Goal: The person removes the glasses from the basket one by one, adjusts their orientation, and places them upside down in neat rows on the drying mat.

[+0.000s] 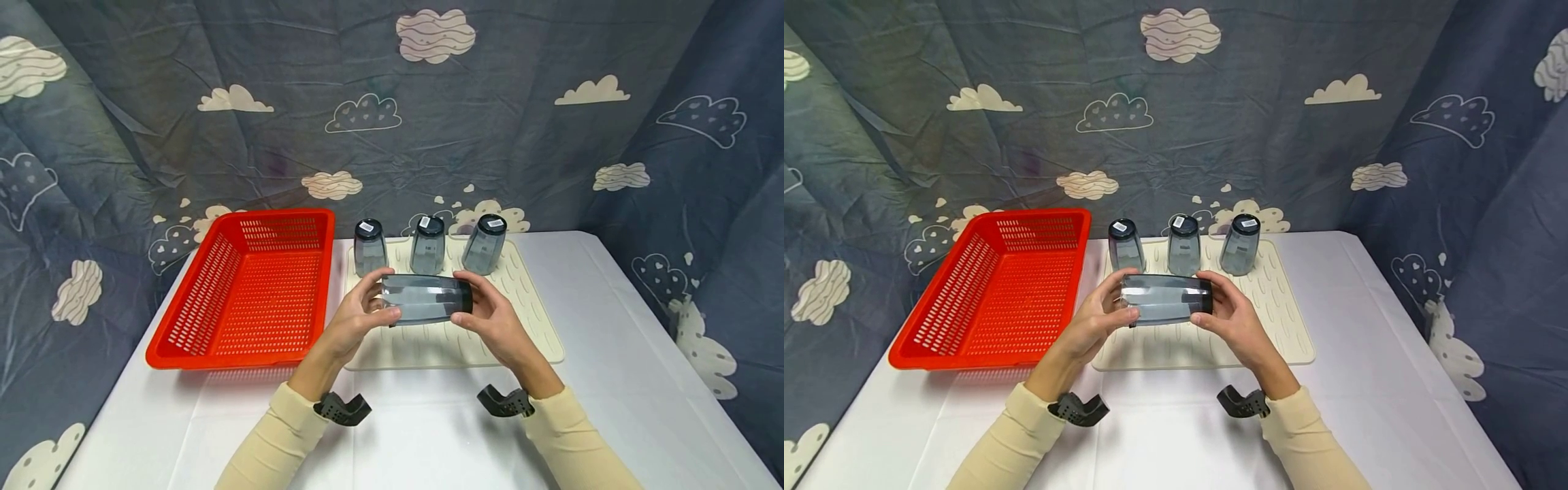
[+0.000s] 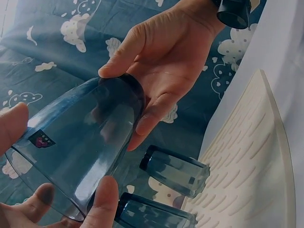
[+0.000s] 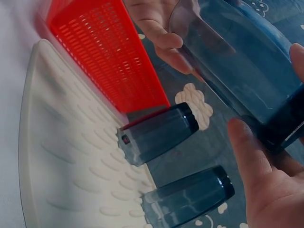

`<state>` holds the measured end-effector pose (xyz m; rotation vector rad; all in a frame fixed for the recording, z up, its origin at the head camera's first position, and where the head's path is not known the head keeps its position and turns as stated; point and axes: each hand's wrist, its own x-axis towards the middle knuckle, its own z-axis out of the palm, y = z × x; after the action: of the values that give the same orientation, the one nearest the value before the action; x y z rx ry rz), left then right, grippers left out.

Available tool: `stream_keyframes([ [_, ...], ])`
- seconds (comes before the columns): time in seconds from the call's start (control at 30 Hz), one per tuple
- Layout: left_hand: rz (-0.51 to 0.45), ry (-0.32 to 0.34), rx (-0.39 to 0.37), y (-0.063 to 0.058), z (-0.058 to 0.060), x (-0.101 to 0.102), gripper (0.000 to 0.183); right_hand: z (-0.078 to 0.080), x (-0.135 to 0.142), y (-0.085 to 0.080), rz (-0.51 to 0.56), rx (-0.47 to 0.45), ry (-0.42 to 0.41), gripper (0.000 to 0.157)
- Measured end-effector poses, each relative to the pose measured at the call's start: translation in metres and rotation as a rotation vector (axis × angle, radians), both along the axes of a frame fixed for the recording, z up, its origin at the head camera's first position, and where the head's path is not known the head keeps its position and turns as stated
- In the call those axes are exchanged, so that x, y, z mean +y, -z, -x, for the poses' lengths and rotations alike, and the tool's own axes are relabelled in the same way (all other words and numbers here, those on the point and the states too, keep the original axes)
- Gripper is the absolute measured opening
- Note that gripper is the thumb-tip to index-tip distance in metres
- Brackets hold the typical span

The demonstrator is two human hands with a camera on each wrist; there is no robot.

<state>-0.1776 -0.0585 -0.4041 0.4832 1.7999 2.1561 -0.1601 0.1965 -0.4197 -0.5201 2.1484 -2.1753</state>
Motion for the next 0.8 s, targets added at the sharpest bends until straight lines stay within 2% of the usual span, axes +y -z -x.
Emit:
stream_keyframes([
  [0.27,-0.020,0.027,-0.017,0.003,-0.001,0.000,0.070,0.001,0.002,-0.002,0.025,0.034,-0.020,0.060],
  [0.43,-0.007,0.052,-0.009,0.003,-0.001,0.002,0.076,0.002,0.005,-0.014,0.005,0.099,0.006,0.056],
  [0.5,0.030,0.031,0.028,0.003,-0.002,0.001,0.083,0.003,0.008,-0.021,-0.052,0.122,0.034,0.055],
  [0.6,0.081,-0.044,0.110,0.004,-0.002,-0.004,0.087,0.006,0.014,-0.034,-0.151,0.148,0.087,0.057],
  [0.7,0.130,-0.106,0.181,0.004,-0.003,-0.008,0.072,0.009,0.023,-0.044,-0.231,0.175,0.153,0.060],
  [0.8,0.209,-0.114,0.205,0.002,-0.005,-0.012,0.056,0.010,0.032,-0.053,-0.297,0.197,0.208,0.061],
])
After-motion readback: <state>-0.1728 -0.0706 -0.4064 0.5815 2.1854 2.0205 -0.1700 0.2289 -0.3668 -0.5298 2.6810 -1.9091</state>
